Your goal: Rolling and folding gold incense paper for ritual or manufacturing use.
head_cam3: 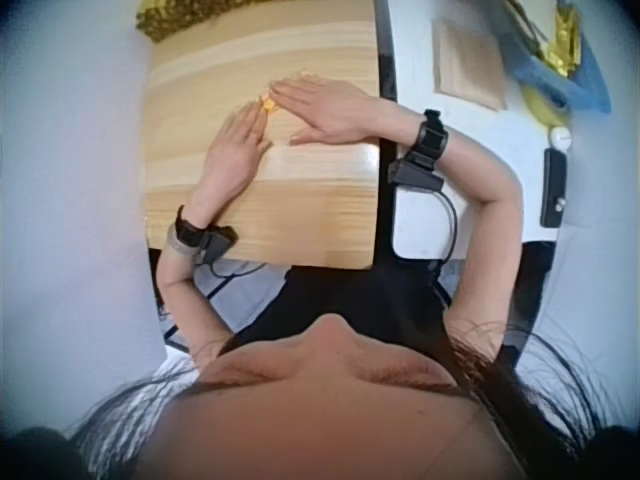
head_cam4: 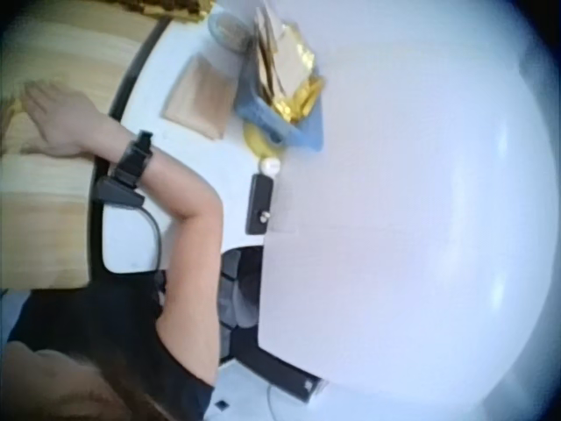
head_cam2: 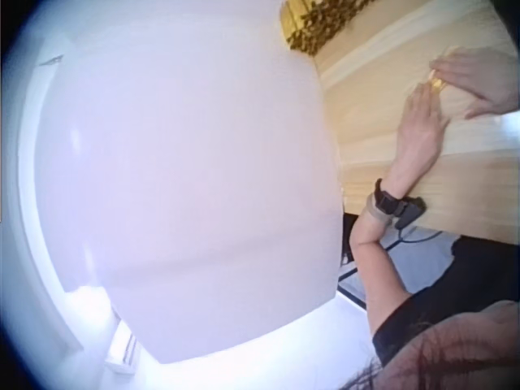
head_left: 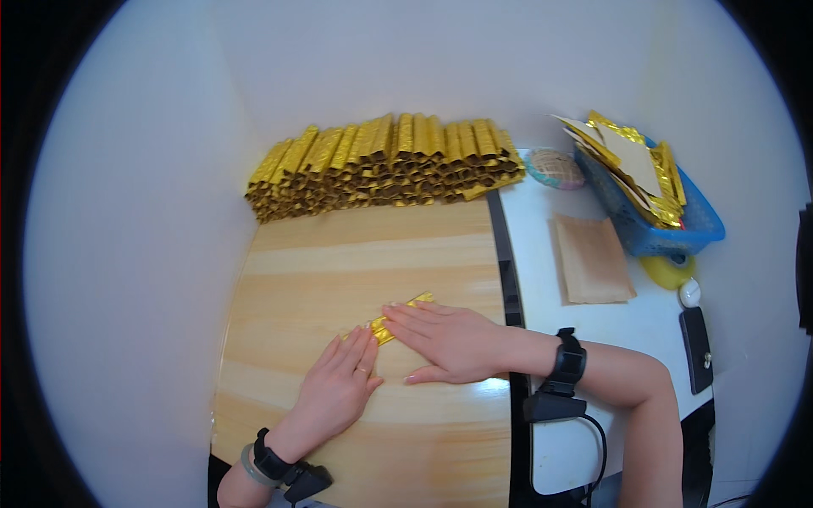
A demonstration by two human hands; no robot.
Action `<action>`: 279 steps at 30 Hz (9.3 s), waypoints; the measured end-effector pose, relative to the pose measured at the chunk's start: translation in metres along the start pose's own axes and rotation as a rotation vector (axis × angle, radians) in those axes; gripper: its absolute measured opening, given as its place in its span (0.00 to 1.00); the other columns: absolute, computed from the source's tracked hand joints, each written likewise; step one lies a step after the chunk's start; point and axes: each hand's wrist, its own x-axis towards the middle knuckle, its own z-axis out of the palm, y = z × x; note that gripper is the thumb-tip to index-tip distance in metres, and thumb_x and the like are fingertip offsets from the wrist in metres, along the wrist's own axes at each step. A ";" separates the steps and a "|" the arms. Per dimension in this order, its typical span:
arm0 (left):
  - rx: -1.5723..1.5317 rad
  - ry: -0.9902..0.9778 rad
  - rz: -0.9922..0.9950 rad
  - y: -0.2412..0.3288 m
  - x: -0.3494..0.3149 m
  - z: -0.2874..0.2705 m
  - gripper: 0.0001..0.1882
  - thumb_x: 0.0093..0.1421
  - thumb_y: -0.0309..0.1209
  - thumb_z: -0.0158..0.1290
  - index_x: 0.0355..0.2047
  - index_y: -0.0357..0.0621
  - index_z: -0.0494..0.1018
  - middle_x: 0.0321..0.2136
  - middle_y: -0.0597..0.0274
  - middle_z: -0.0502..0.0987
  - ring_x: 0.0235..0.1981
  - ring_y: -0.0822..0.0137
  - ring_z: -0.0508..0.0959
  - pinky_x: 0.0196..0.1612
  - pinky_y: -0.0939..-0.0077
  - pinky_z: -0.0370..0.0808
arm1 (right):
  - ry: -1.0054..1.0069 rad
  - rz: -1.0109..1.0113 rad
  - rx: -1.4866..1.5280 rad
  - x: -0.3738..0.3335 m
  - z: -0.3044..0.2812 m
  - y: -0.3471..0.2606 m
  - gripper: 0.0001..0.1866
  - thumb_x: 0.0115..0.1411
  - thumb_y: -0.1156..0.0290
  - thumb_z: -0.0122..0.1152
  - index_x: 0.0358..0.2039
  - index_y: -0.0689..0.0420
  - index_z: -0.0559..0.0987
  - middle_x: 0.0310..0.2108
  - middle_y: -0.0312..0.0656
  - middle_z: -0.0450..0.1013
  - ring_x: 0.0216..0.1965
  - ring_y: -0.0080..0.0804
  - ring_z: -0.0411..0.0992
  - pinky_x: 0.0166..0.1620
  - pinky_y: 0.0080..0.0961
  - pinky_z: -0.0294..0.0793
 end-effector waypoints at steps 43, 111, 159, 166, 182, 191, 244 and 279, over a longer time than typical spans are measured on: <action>-0.240 0.333 -0.160 -0.015 0.014 0.012 0.06 0.54 0.29 0.54 0.28 0.38 0.74 0.30 0.58 0.71 0.31 0.57 0.76 0.33 0.65 0.75 | 0.282 -0.066 -0.413 -0.009 -0.024 0.011 0.10 0.49 0.74 0.56 0.34 0.61 0.76 0.29 0.39 0.69 0.33 0.33 0.70 0.36 0.26 0.74; -0.181 -0.177 0.139 -0.029 0.028 0.007 0.27 0.64 0.28 0.42 0.64 0.55 0.62 0.66 0.73 0.58 0.71 0.55 0.45 0.68 0.38 0.39 | -0.027 -0.065 -0.044 0.000 -0.013 0.011 0.53 0.59 0.33 0.45 0.64 0.72 0.52 0.66 0.64 0.48 0.68 0.54 0.48 0.69 0.43 0.45; -0.189 -0.203 0.109 -0.032 -0.012 0.004 0.24 0.70 0.39 0.37 0.65 0.57 0.58 0.68 0.75 0.55 0.69 0.64 0.50 0.68 0.38 0.42 | -0.231 0.064 -0.103 -0.024 -0.033 0.014 0.48 0.63 0.37 0.41 0.67 0.65 0.48 0.69 0.56 0.46 0.70 0.45 0.45 0.70 0.40 0.43; -0.094 -0.201 0.127 -0.035 -0.013 0.001 0.24 0.70 0.40 0.37 0.66 0.57 0.57 0.68 0.75 0.55 0.69 0.65 0.52 0.67 0.38 0.45 | -0.236 0.110 -0.118 -0.028 -0.038 0.017 0.47 0.62 0.38 0.45 0.68 0.62 0.47 0.69 0.52 0.45 0.71 0.43 0.44 0.70 0.46 0.42; -0.154 -0.178 0.077 -0.038 -0.024 0.001 0.24 0.68 0.37 0.41 0.64 0.58 0.61 0.67 0.73 0.56 0.70 0.58 0.49 0.68 0.40 0.44 | -0.150 0.094 -0.174 -0.029 -0.034 0.022 0.45 0.63 0.38 0.43 0.67 0.62 0.51 0.69 0.51 0.48 0.70 0.40 0.47 0.69 0.49 0.42; -0.158 0.225 0.172 -0.031 -0.004 0.002 0.14 0.58 0.39 0.56 0.41 0.47 0.78 0.48 0.61 0.74 0.52 0.54 0.71 0.50 0.56 0.69 | 0.041 0.015 -0.104 -0.021 -0.029 0.026 0.31 0.61 0.48 0.55 0.55 0.60 0.69 0.58 0.47 0.66 0.60 0.40 0.63 0.63 0.40 0.61; -1.507 0.117 -0.003 -0.001 0.033 -0.003 0.06 0.61 0.23 0.55 0.39 0.41 0.74 0.43 0.63 0.70 0.48 0.71 0.72 0.53 0.75 0.71 | 0.169 0.284 1.328 -0.017 -0.036 -0.013 0.10 0.62 0.77 0.59 0.44 0.63 0.71 0.31 0.39 0.78 0.32 0.20 0.75 0.39 0.17 0.75; -1.124 0.197 0.082 0.007 0.028 -0.020 0.08 0.51 0.31 0.64 0.30 0.48 0.77 0.39 0.67 0.70 0.48 0.63 0.66 0.56 0.66 0.60 | 0.232 0.174 1.070 -0.021 -0.047 -0.027 0.08 0.61 0.77 0.61 0.41 0.64 0.76 0.34 0.41 0.80 0.37 0.21 0.78 0.41 0.17 0.77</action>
